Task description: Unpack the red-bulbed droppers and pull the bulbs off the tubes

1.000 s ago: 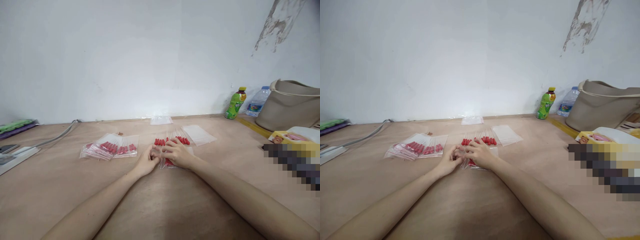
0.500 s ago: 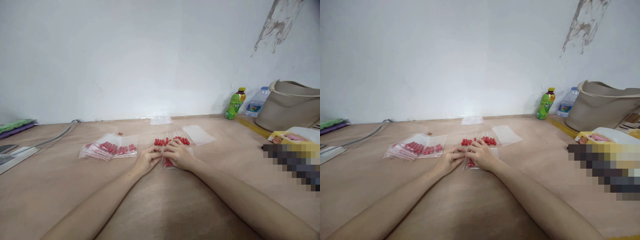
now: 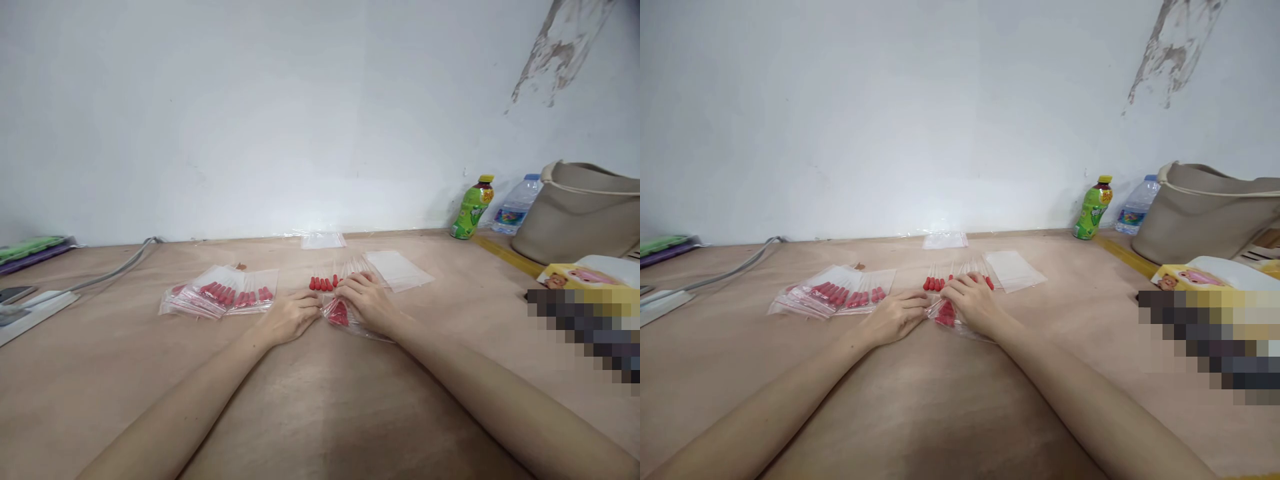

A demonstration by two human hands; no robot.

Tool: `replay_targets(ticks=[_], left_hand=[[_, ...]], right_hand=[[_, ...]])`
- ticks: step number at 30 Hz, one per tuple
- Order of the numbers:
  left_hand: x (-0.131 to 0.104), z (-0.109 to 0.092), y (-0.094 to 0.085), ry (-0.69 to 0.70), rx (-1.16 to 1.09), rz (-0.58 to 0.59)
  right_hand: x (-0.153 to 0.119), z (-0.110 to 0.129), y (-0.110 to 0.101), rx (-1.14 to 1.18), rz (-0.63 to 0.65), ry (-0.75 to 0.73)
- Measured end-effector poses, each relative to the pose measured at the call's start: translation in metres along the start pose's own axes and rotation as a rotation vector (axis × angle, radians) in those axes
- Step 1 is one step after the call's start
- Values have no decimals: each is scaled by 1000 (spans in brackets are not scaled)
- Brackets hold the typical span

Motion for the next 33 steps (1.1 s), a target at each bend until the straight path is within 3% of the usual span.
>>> replay_targets(ticks=[4, 15, 21, 26, 33], left_hand=[[-4, 0, -2, 19, 74, 35], [4, 4, 6, -77, -14, -154], [5, -4, 7, -132, -111, -177], [6, -16, 10, -127, -253, -123], [4, -23, 11, -140, -74, -66]], right_hand=[[-11, -7, -9, 106, -25, 110], [-71, -32, -8, 272, 202, 376], [-72, -32, -4, 284, 217, 348], [-73, -32, -4, 243, 218, 330], [-75, -31, -3, 225, 209, 318]])
Point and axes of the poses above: each hand's wrist, its own x-axis towards the middle knuckle, its own y-axis out of the palm, z = x × y, the point moved 6 cm from there along x, towards the middle knuckle, and after that the axes turned 4 degrees about z, right-handed, at the moved point
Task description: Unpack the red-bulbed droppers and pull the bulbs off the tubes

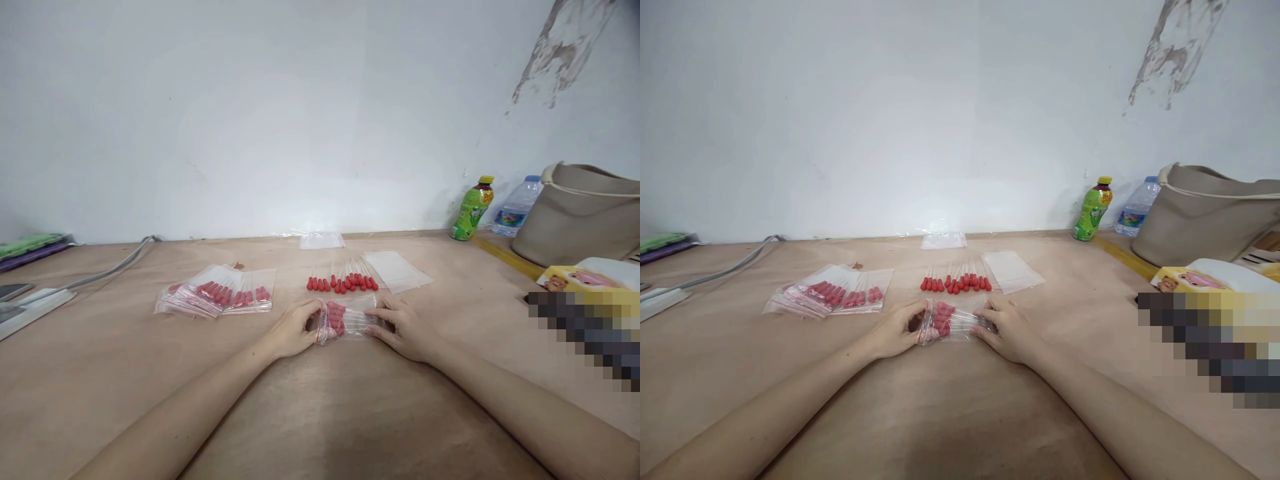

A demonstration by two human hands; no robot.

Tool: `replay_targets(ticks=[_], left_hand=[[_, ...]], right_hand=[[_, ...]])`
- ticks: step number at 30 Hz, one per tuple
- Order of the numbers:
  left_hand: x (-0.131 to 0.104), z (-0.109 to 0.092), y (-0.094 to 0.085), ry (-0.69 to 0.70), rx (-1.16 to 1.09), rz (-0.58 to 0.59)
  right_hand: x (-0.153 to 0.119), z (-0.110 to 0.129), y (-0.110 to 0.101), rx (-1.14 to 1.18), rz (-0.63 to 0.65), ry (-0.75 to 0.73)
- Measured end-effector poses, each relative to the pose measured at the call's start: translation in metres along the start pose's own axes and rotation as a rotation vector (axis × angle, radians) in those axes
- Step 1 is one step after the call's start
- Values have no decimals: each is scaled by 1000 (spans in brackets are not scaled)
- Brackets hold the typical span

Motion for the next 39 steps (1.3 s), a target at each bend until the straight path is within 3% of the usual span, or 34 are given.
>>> replay_targets(ticks=[5, 11, 20, 27, 30, 33, 36, 39], left_hand=[[-3, -2, 3, -16, 92, 47], [-3, -1, 10, -16, 167, 25], [-5, 0, 8, -12, 22, 29], [-6, 20, 9, -84, -226, -106], [-4, 30, -9, -95, -309, -108], [-5, 43, -39, -139, -405, 24], [-16, 66, -85, -293, -423, -102], [-30, 83, -122, -364, -431, -323]], right_hand=[[0, -2, 2, 10, 17, 10], [1, -1, 0, 22, 23, 12], [0, -5, -1, 26, 17, 19], [0, -5, 0, 22, 38, 40], [0, -6, 1, 24, 30, 26], [-1, -6, 1, 37, 28, 16], [-1, -6, 1, 31, 31, 17], [0, -5, 0, 19, 36, 23]])
Point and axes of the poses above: each hand's wrist, its own x-axis towards the middle knuckle, its own y-axis out of the palm, z = x × y, the point moved 6 cm from there along x, towards the middle knuckle, and after that the axes turned 4 degrees about z, right-handed, at the moved point
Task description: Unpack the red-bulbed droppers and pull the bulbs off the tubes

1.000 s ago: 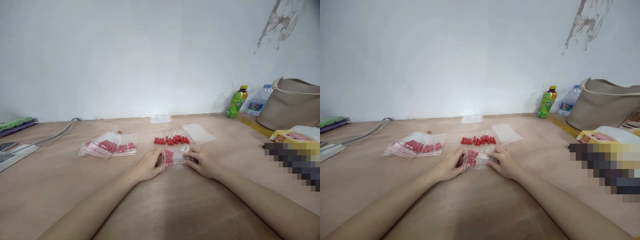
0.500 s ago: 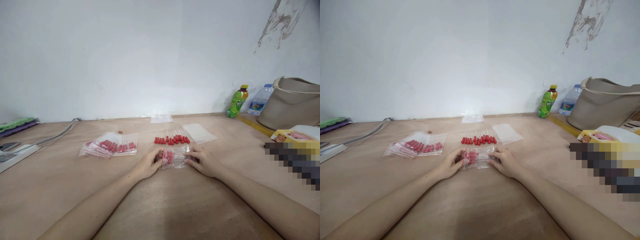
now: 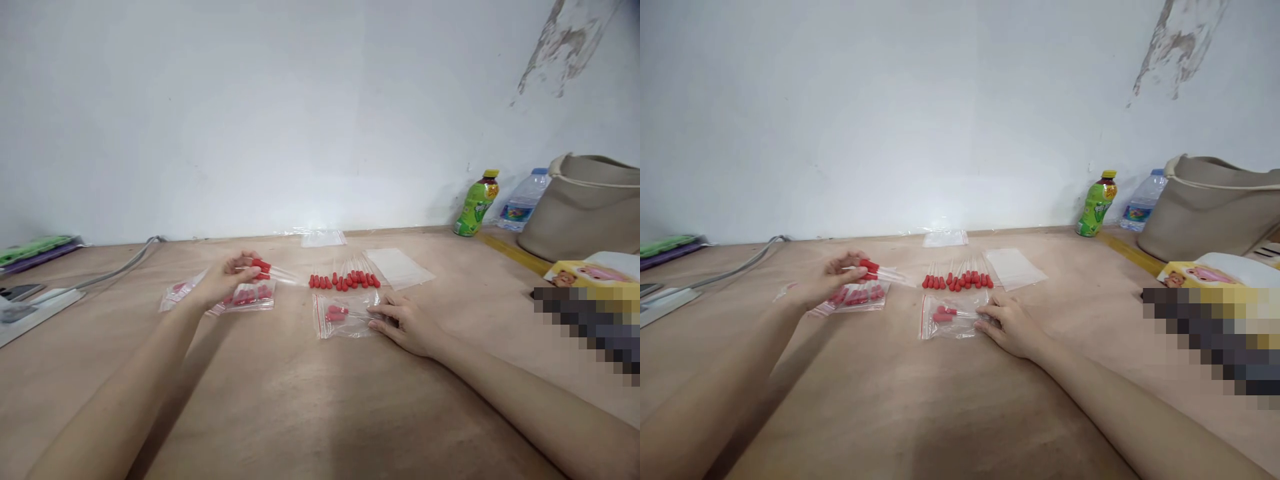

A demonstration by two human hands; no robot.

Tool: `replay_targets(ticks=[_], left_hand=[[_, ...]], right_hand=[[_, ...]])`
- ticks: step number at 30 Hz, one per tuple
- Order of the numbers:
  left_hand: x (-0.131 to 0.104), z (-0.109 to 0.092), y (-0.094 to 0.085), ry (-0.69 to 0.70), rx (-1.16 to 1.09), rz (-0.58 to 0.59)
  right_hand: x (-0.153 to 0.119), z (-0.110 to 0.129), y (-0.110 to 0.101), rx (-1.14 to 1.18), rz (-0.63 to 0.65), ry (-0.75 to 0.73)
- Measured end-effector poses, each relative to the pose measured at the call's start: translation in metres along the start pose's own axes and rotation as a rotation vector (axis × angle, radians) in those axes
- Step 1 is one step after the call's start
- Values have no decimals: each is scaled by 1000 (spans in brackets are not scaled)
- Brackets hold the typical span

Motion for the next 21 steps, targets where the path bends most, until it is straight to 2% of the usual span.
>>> replay_targets(ticks=[3, 5, 7, 10, 14, 17, 21], left_hand=[[-2, -1, -21, 87, 72, -271], [-2, -3, -18, 180, 270, -387], [-2, -5, -3, 295, 562, -424], [0, -1, 29, 437, 969, -363], [4, 11, 70, 473, 1251, -138], [8, 16, 92, 441, 1280, -7], [14, 20, 107, 442, 1180, 53]], right_hand=[[0, 1, -1, 2, 5, 3], [0, 1, -1, 7, 0, 0], [0, 1, -1, 11, -5, -6], [0, 0, 0, 9, -10, -11], [0, -1, 0, 3, -15, -15], [0, 0, 1, 7, -4, -14], [0, 0, 0, 2, -10, -24]])
Point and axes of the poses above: each hand's wrist, its own x-axis towards the middle knuckle, its own y-axis out of the palm, z = x × y, the point moved 6 cm from there along x, towards the middle knuckle, and after that the axes turned 4 degrees about z, right-handed, at the moved point
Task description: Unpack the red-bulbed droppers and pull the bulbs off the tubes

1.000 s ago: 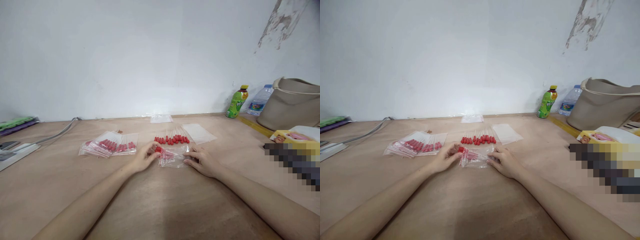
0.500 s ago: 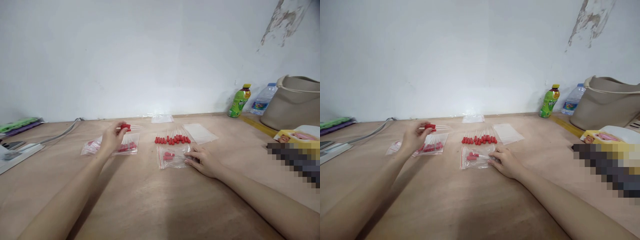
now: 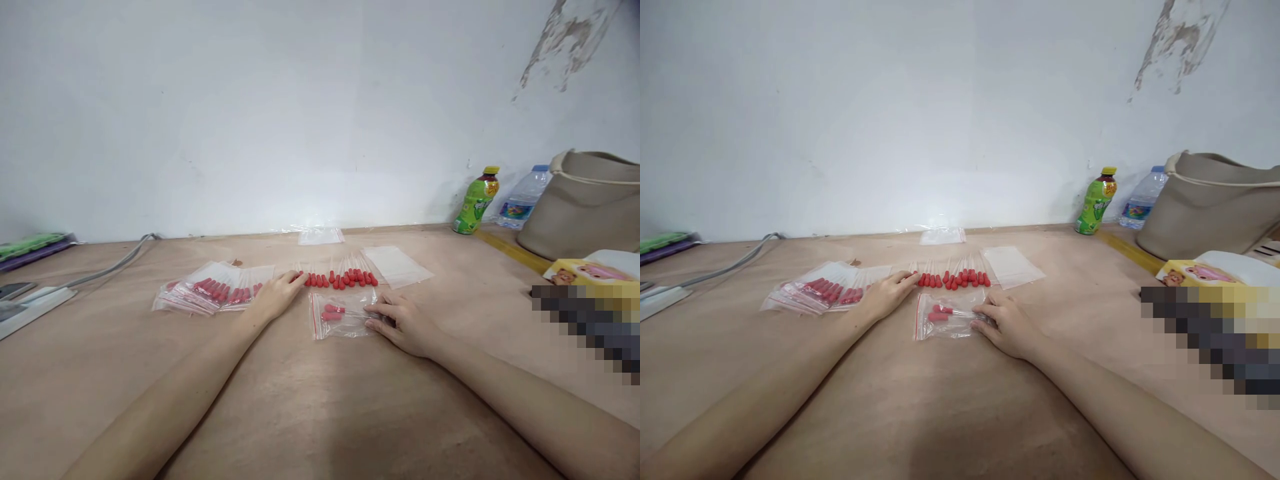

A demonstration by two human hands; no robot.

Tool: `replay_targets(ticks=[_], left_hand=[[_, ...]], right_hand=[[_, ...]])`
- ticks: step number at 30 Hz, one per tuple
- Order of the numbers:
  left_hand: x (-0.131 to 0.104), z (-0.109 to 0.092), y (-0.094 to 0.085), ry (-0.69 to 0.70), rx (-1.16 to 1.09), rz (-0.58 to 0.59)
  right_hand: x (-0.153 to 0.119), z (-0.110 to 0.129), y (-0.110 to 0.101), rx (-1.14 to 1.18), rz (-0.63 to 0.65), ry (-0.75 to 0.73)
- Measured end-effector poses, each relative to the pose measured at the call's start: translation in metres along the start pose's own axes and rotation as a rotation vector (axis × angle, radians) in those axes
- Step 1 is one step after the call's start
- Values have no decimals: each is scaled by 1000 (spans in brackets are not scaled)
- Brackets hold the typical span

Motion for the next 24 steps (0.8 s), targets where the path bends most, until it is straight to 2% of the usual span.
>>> replay_targets(ticks=[4, 8, 15, 20, 24], left_hand=[[0, 2, 3, -10, -153, -28], [-1, 9, 1, -80, -329, -60], [-3, 7, 1, -91, -420, -61], [-26, -11, -23, -84, -395, -243], [-46, -38, -34, 55, -505, -259]], right_hand=[[0, 0, 0, -9, 6, -11], [0, 0, 0, -5, 7, 1], [0, -1, 0, 22, 8, 22], [0, -2, 0, 31, 14, 33], [1, -1, 0, 54, 7, 18]])
Point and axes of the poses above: each hand's wrist, its own x-axis towards the middle knuckle, its own y-axis out of the palm, z = x × y, the point moved 6 cm from there along x, towards the middle knuckle, and after that the axes turned 4 degrees about z, right-handed, at the moved point
